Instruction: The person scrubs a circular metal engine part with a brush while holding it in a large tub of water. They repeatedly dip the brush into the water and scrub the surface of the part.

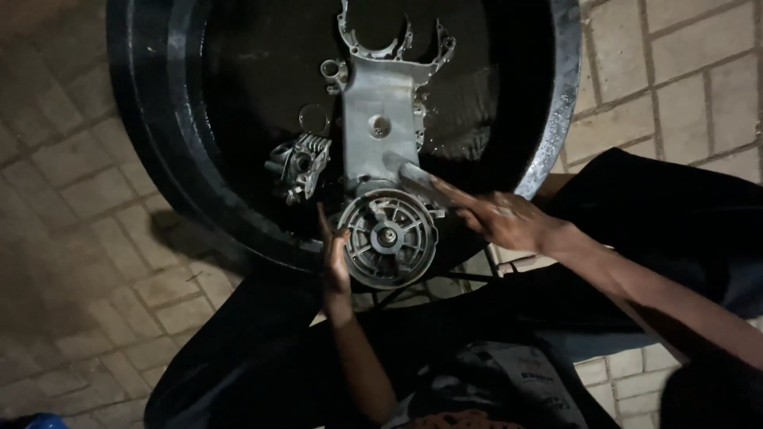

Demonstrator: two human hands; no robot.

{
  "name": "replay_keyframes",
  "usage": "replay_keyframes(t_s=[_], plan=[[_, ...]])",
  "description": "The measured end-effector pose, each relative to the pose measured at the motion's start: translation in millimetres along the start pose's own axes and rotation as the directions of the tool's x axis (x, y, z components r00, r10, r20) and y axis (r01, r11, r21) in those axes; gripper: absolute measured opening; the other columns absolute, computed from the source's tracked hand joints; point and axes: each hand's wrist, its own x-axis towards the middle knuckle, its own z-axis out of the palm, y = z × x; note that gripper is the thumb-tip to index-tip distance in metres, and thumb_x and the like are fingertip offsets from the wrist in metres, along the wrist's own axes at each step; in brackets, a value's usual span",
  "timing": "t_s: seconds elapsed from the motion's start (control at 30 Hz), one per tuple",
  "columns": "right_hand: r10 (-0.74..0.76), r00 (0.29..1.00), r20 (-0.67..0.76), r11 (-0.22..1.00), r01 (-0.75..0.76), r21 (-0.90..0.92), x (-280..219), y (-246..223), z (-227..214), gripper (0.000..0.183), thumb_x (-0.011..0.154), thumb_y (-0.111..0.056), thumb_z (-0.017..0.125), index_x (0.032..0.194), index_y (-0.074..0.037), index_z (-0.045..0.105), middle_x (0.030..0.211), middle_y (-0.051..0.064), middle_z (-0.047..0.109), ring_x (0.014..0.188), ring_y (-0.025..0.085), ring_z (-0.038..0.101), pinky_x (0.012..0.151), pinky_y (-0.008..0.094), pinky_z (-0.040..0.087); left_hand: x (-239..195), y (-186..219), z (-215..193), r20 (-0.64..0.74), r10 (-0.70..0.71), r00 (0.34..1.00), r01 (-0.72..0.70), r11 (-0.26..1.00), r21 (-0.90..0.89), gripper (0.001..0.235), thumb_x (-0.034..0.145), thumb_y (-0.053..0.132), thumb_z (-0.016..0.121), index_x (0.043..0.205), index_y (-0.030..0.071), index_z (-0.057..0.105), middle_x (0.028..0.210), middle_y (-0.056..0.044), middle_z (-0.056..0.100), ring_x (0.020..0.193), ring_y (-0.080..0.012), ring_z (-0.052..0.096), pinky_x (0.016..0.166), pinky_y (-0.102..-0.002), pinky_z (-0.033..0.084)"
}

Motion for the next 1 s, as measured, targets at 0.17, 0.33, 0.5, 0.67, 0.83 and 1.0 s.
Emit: replay_keyframes(t_s=[0.17, 0.33, 0.5, 0.67, 0.83, 1.0], plan=[[-0.142, 0.986, -0.085, 0.986, 0.149, 0.078, 25.7, -30.5, -12.5, 0.063, 0.101, -0.027, 0.038, 0.162, -0.033, 0.023, 0.097, 0.019, 0.076, 0.089, 0.047, 0.07, 0.083, 0.06, 0.055, 2.2, -16.2, -2.1, -0.023, 0.021, 0.999, -0.023, 0.998, -0.062, 0.076, 0.099, 0.013, 0.045, 0.163, 0.009, 0.004, 0.168, -0.018, -0.009, 0.153, -0.0326, -0.002, 0.125, -0.047, 0.001], [-0.212, 0.952, -0.22, 0.974, 0.225, 0.036, 38.2, -30.4, 1.7, 0.06, 0.101, -0.027, 0.043, 0.159, -0.032, 0.032, 0.097, 0.022, 0.074, 0.088, 0.047, 0.07, 0.084, 0.06, 0.055, 8.3, -41.7, -5.3, -0.042, 0.006, 0.999, -0.014, 0.983, -0.184, 0.076, 0.099, 0.014, 0.048, 0.163, 0.016, 0.007, 0.163, -0.016, 0.01, 0.141, -0.0285, 0.023, 0.122, -0.047, 0.019], [-0.141, 0.955, -0.259, 0.978, 0.095, -0.184, -1.3, 3.4, 16.9, 0.057, 0.102, -0.039, 0.043, 0.157, -0.028, 0.04, 0.092, 0.006, 0.076, 0.082, 0.031, 0.075, 0.07, 0.046, 0.06, 12.0, -22.3, 2.2, -0.104, -0.047, 0.993, 0.026, 0.981, -0.192, 0.079, 0.096, 0.014, 0.054, 0.163, 0.015, 0.013, 0.166, -0.016, 0.011, 0.148, -0.0294, 0.02, 0.124, -0.043, 0.015], [-0.098, 0.954, -0.282, 0.989, 0.061, -0.135, 9.1, -9.2, 11.8, 0.058, 0.102, -0.036, 0.045, 0.159, -0.03, 0.035, 0.104, 0.016, 0.073, 0.093, 0.038, 0.072, 0.08, 0.054, 0.057, 5.2, -0.7, 5.6, -0.122, -0.177, 0.977, 0.166, 0.982, -0.089, 0.072, 0.096, 0.026, 0.059, 0.159, 0.017, 0.028, 0.15, -0.007, 0.042, 0.139, -0.0218, 0.037, 0.123, -0.043, 0.019], [-0.093, 0.945, -0.313, 0.991, 0.057, -0.122, 23.3, -30.9, 21.5, 0.055, 0.106, -0.039, 0.041, 0.16, -0.035, 0.035, 0.122, 0.021, 0.068, 0.107, 0.042, 0.067, 0.095, 0.054, 0.052, 0.5, -5.1, 5.3, -0.105, -0.073, 0.992, 0.068, 0.996, -0.049, 0.074, 0.098, 0.026, 0.057, 0.16, 0.01, 0.02, 0.163, -0.017, 0.019, 0.148, -0.0308, 0.021, 0.124, -0.046, 0.012], [-0.055, 0.991, -0.12, 0.997, 0.047, -0.066, -6.0, -11.2, 6.4, 0.061, 0.099, -0.039, 0.044, 0.159, -0.034, 0.03, 0.127, 0.017, 0.069, 0.106, 0.046, 0.067, 0.09, 0.057, 0.054, 11.5, -27.8, 6.5, -0.075, 0.001, 0.997, -0.013, 0.987, -0.16, 0.085, 0.096, 0.022, 0.056, 0.162, 0.006, 0.005, 0.165, -0.027, 0.0, 0.152, -0.0396, 0.005, 0.125, -0.051, 0.005]])
